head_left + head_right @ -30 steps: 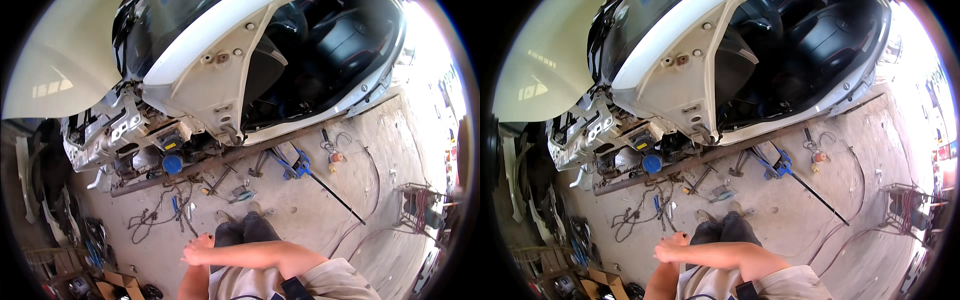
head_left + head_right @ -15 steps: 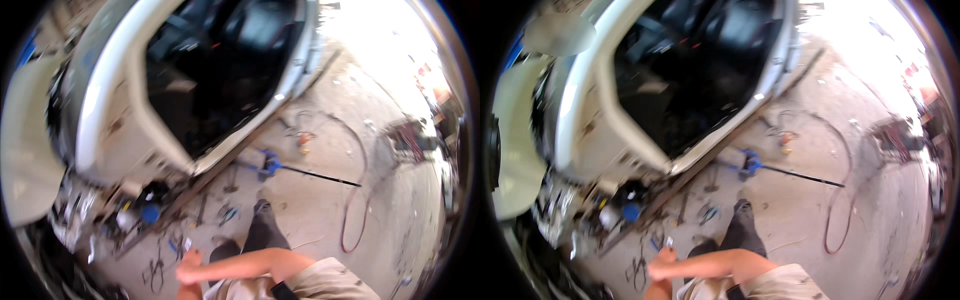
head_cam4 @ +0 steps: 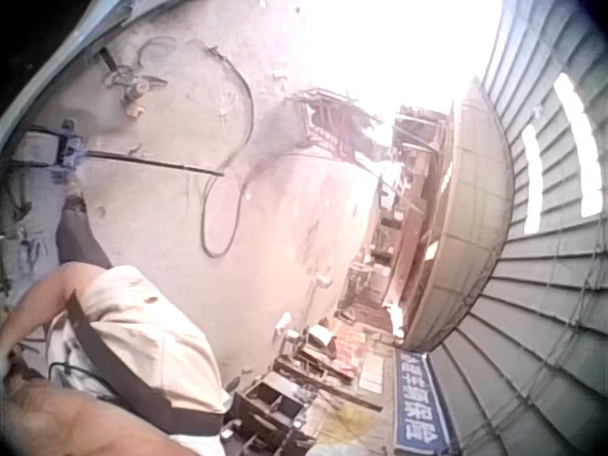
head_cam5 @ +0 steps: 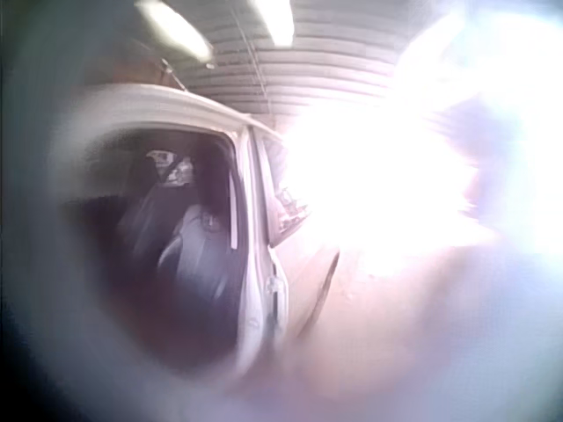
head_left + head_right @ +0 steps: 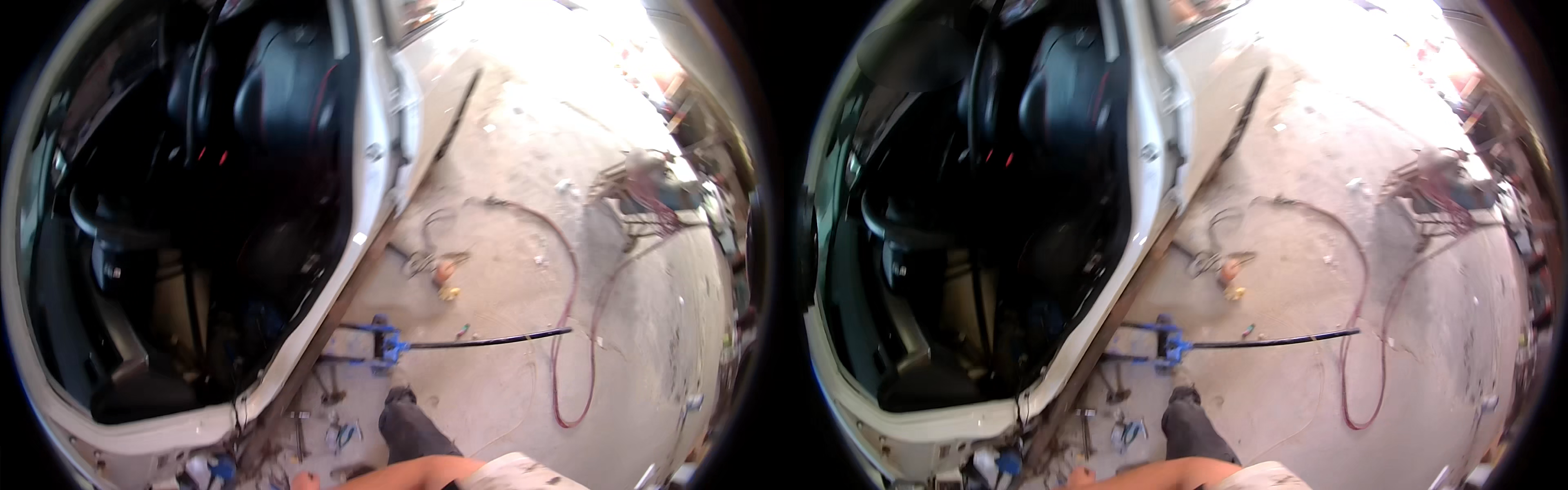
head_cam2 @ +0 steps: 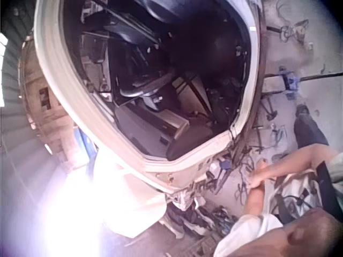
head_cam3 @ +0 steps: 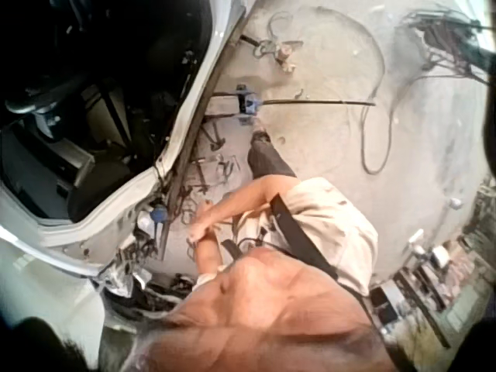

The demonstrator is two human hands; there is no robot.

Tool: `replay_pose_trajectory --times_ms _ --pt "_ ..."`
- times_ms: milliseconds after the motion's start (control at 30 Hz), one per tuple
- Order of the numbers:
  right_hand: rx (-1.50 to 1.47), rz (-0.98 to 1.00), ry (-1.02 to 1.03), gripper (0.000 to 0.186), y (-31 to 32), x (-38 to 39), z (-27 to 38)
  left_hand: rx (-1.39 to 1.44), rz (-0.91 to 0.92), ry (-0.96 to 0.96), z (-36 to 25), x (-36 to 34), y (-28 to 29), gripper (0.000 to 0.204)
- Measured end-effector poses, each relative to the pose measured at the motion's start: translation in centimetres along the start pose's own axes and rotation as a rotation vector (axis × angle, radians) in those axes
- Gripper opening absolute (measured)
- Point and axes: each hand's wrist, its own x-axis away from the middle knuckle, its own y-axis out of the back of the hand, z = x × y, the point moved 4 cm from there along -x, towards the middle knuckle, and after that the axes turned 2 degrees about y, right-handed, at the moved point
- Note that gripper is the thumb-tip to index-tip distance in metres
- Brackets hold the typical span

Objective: The person works on a white car in a garage, manipulating chains and a metal bar under the vehicle. They then move to the interior, adjusting the steering wheel and removing a floor mat.

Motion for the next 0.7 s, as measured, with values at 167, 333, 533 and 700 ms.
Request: replay_pose_trajectory --times_ms 167,333,533,700 --pt "-0.452 -0.025 -0.117 0.042 1.5 3.3 -7.6 0.066 -0.207 0.014 -7.8 -3.6 6.3 0.027" --pt "-1.027 -0.414 -0.511 0.03 3.3 8.2 -22.7 0.054 -0.426 0.105 -9.5 -10.4 12.4 0.024" --pt "-1.102 -0.759 -0.945 0.025 0.1 16.6 -40.4 -0.325 -0.795 0.129 -10.9 -18.4 18.6 0.046" --pt "-0.868 -0.783 -1.01 0.026 -3.4 19.7 -49.1 -0.284 -0.65 0.306 -4.7 -24.6 18.7 0.044"
